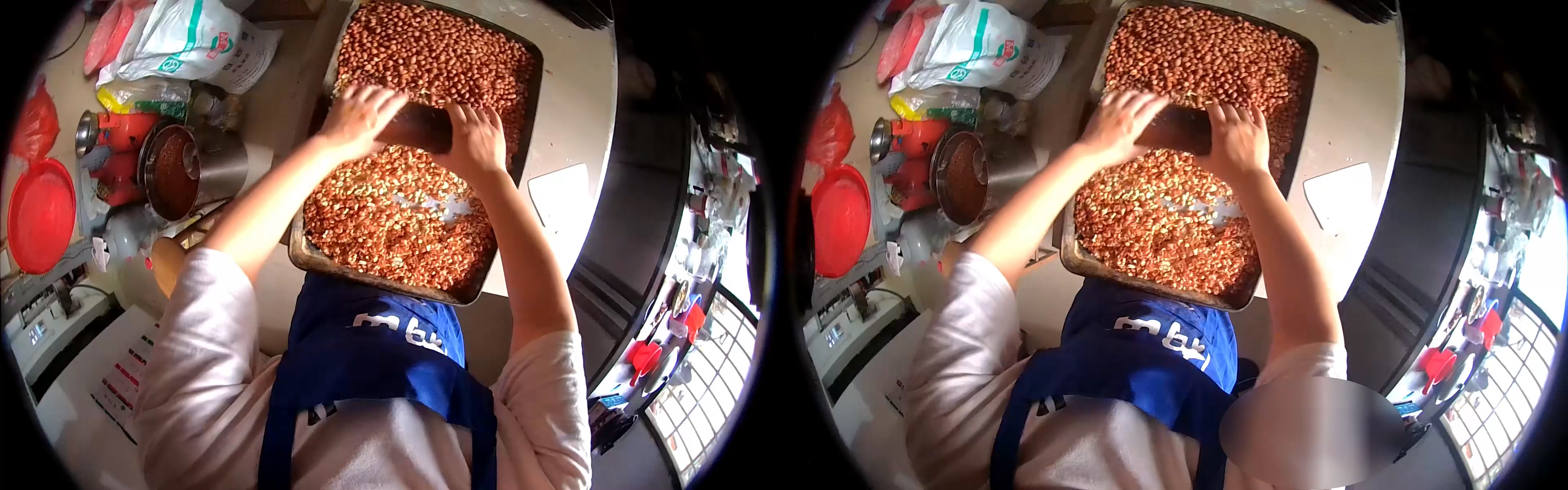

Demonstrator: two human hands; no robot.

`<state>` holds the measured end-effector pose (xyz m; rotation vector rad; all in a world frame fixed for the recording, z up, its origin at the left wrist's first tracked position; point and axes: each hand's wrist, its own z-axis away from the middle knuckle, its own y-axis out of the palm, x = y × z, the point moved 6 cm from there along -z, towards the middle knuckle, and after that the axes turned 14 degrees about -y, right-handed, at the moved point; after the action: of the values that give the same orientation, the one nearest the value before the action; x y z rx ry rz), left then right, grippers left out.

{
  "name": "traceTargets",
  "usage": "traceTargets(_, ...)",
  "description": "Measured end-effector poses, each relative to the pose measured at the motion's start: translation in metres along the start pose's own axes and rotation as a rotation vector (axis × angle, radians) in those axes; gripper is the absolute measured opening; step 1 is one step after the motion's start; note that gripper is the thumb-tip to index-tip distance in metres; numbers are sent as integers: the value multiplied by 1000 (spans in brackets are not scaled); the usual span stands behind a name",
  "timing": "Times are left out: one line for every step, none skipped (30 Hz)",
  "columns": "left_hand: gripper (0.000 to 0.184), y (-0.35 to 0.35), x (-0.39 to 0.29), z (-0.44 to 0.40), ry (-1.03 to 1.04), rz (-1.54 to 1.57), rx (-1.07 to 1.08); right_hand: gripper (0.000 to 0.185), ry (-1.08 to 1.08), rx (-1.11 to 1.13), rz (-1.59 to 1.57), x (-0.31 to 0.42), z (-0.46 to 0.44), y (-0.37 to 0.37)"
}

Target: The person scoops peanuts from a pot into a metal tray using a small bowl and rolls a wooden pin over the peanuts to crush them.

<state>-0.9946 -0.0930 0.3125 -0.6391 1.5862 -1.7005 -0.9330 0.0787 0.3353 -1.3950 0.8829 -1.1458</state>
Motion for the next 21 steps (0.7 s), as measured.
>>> traceTargets(91,3,-16,7,22,-20,-9,86,29,-2,-24,-2,21,-5)
traceTargets(88,20,-32,15,73,-80,-53,82,29,-100,-27,-4,44,-6)
traceTargets(85,42,-47,30,119,-130,-230,78,26,-194,-32,-5,71,1)
traceTargets(83,50,-66,48,127,-1,-227,74,18,-273,-11,-7,98,14)
traceTargets(82,51,-80,57,132,124,-228,70,6,-356,12,-9,118,25)
traceTargets(82,47,-83,54,124,195,-194,64,7,-347,-5,-9,125,33)
traceTargets(84,40,-86,49,114,268,-153,59,23,-317,32,-12,115,30)
traceTargets(89,41,-82,22,121,160,-156,58,44,-332,24,-29,96,27)
traceTargets(89,36,-74,-10,99,171,-257,58,65,-346,14,-50,66,23)
traceTargets(84,18,-67,-48,-108,-217,-53,61,119,-308,30,-73,35,17)
traceTargets(87,16,-52,-86,-143,-89,-173,65,175,-275,50,-97,3,8)
traceTargets(89,15,-35,-119,-104,156,-445,69,192,-227,27,-116,-26,-5)
traceTargets(93,1,-24,-141,-117,214,-509,72,210,-178,4,-135,-50,-7)
traceTargets(94,-12,-22,-153,-211,120,-382,74,166,-297,69,-155,-66,0)
traceTargets(96,-11,-20,-161,-304,30,-251,76,121,-410,135,-155,-72,-6)
traceTargets(96,9,-22,-157,-306,37,-233,76,103,-426,93,-157,-70,-6)
traceTargets(96,19,-25,-145,-364,-203,-470,76,108,-410,90,-149,-57,2)
traceTargets(96,21,-29,-137,-413,-447,-713,73,119,-343,120,-131,-41,0)
traceTargets(96,9,-41,-110,-150,142,-459,70,131,-278,153,-121,-30,-2)
traceTargets(97,12,-54,-86,-138,87,-323,62,8,-527,316,-109,1,21)
traceTargets(98,21,-67,-63,-123,31,-200,55,-117,-688,345,-90,33,33)
